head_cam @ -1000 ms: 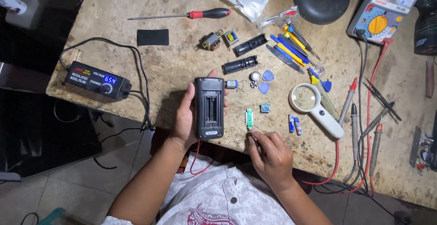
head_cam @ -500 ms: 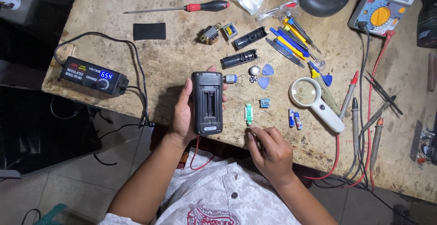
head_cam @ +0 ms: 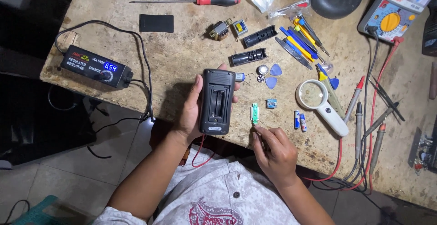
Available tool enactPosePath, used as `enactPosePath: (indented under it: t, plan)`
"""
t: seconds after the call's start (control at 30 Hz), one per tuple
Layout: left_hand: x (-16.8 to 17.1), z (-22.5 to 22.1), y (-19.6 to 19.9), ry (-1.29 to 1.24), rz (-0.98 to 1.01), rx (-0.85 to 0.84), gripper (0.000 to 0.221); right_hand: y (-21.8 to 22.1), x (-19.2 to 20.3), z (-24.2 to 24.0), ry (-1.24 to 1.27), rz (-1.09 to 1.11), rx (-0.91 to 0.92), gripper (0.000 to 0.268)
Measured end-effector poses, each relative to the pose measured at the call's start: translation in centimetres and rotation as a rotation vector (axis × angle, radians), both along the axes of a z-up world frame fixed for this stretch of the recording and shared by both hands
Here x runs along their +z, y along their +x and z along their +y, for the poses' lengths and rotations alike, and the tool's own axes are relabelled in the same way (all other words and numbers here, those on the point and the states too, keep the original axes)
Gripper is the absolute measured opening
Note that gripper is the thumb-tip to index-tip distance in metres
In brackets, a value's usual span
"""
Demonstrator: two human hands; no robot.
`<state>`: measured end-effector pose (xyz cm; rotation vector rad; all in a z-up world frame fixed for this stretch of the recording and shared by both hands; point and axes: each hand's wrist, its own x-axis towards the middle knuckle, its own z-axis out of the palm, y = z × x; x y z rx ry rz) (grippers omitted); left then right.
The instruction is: Inspecting and testing small electronic circuit boards and a battery housing using a screwdriver and a magnifying glass on a repair bench.
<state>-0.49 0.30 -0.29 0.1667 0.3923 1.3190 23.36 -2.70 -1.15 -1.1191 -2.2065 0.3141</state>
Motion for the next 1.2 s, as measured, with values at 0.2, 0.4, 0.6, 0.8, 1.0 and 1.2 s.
enactPosePath:
  t: [0.2, 0.4, 0.6, 0.8, 1.0, 1.2]
  plan:
    - [-0.9, 0.0, 0.0, 0.028, -0.094, 0.027, 0.07, 0.1, -0.5, -0.1, 0.011, -0.02, -0.004, 0.02]
    - [-1.3, -0.1, 0.0, 0.045, -0.09, 0.036, 0.07, 0.2, -0.7, -0.2, -0.005, -0.019, -0.005, 0.018]
    - [-1.2, 0.0, 0.0, 0.021, -0.052, 0.04, 0.069, -0.1, -0.4, -0.1, 0.008, -0.001, -0.024, 0.017]
    - [-1.2, 0.0, 0.1, 0.011, -0.04, 0.048, 0.069, -0.2, -0.9, -0.1, 0.002, 0.005, -0.11, 0.021]
    - [-0.9, 0.1, 0.1, 0.025, -0.007, 0.039, 0.069, -0.4, -0.3, 0.1, -0.002, -0.046, -0.082, 0.022]
    - [-0.9, 0.1, 0.2, 0.003, 0.025, 0.053, 0.069, -0.4, -0.1, 0.2, -0.014, 0.008, -0.086, 0.021]
